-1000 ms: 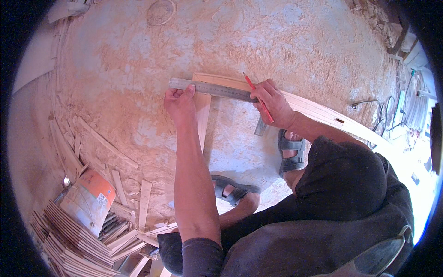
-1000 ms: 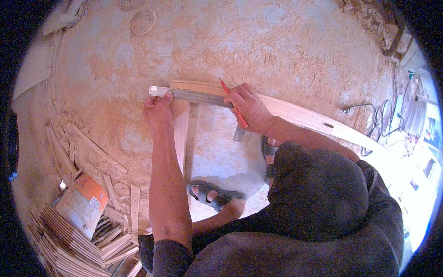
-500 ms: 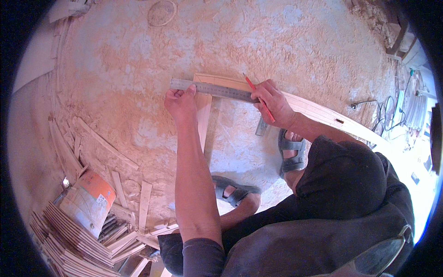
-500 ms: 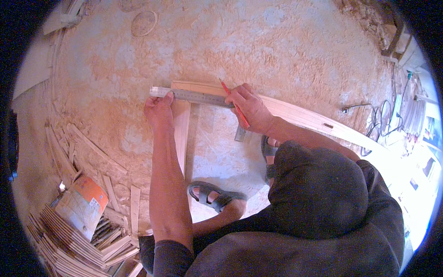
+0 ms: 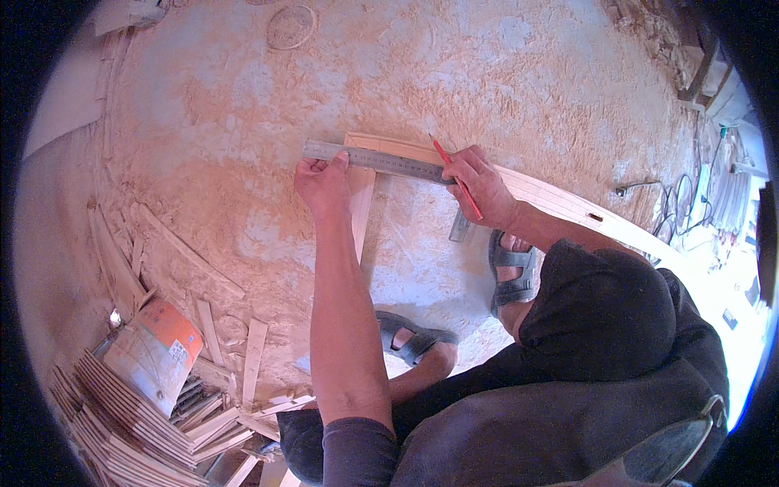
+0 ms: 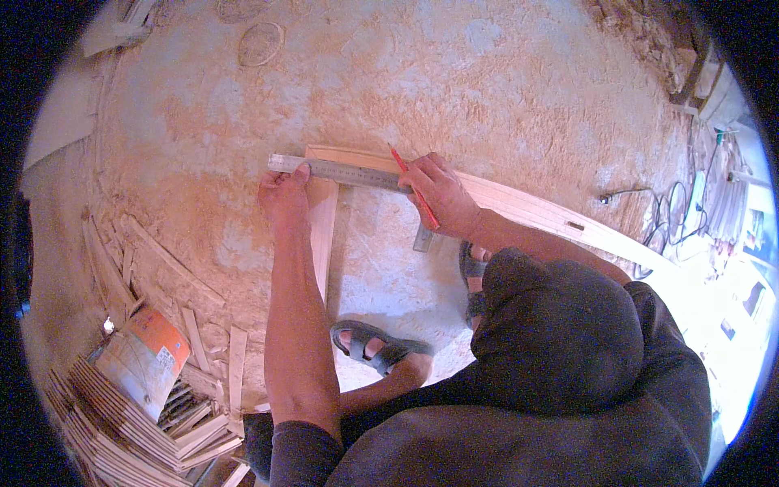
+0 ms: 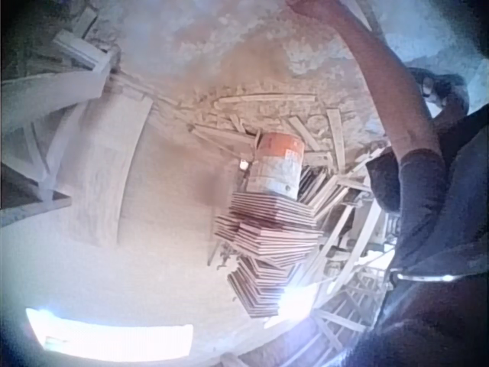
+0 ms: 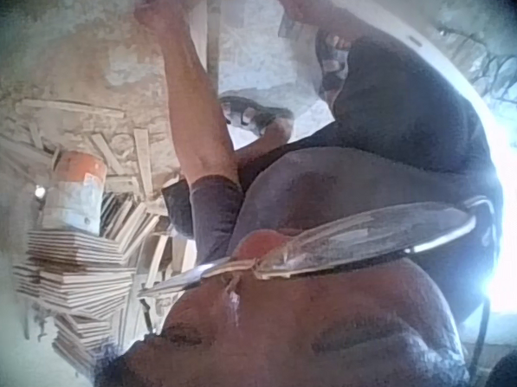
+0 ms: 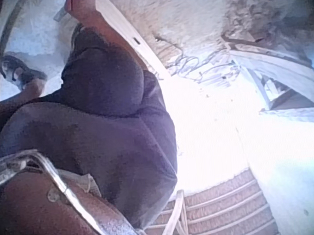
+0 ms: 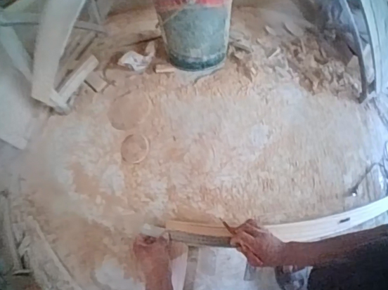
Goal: The person measures wooden frame components on the floor using a square, a ruler, and a tape measure, marking specific points with a pencil.
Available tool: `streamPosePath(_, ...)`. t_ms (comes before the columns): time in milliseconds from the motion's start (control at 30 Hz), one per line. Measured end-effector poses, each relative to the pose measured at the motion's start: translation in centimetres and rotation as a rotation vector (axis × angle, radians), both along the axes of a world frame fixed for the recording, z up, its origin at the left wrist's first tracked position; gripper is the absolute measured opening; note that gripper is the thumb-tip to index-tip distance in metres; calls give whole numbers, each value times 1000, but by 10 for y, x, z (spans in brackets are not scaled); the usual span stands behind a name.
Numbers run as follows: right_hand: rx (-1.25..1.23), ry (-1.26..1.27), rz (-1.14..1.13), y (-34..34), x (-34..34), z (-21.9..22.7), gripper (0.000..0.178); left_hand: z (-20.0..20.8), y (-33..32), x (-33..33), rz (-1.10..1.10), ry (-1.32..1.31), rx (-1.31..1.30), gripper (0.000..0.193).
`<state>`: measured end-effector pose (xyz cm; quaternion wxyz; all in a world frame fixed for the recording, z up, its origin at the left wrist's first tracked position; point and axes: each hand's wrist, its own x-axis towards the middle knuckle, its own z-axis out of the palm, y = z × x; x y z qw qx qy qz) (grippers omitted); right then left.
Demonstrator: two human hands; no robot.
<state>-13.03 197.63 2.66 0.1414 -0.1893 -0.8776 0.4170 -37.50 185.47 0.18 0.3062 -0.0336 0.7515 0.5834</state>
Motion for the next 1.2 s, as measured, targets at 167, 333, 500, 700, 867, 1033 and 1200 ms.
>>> streamPosePath(167, -17, 0, 20, 5, 1, 4, 31, -6, 0, -1, -24, 18, -34, 20)
streamPosePath(333, -92, 141, 132, 32, -16, 17, 25, -5, -5, -3, -41, 74, -78, 16)
streamPosePath(500, -284, 157, 206, 50, -62, 27, 26, -10, -5, -4, -51, 44, -11, 29)
streamPosePath(700, -378, -8, 186, 52, -87, 35, 21, 0, 1, 2, -53, 46, -77, 20)
streamPosePath(867, -307, -11, 259, 53, -96, 21, 20, -13, -8, 0, -79, 88, -21, 18)
streamPosePath(1033, -335, -19, 281, 58, -108, 20, 17, -15, -6, 1, -82, 98, -58, 16)
streamPosePath(1200, -333, 42, 285, 59, -111, 20, 18, -3, 1, 3, -69, 71, -22, 26)
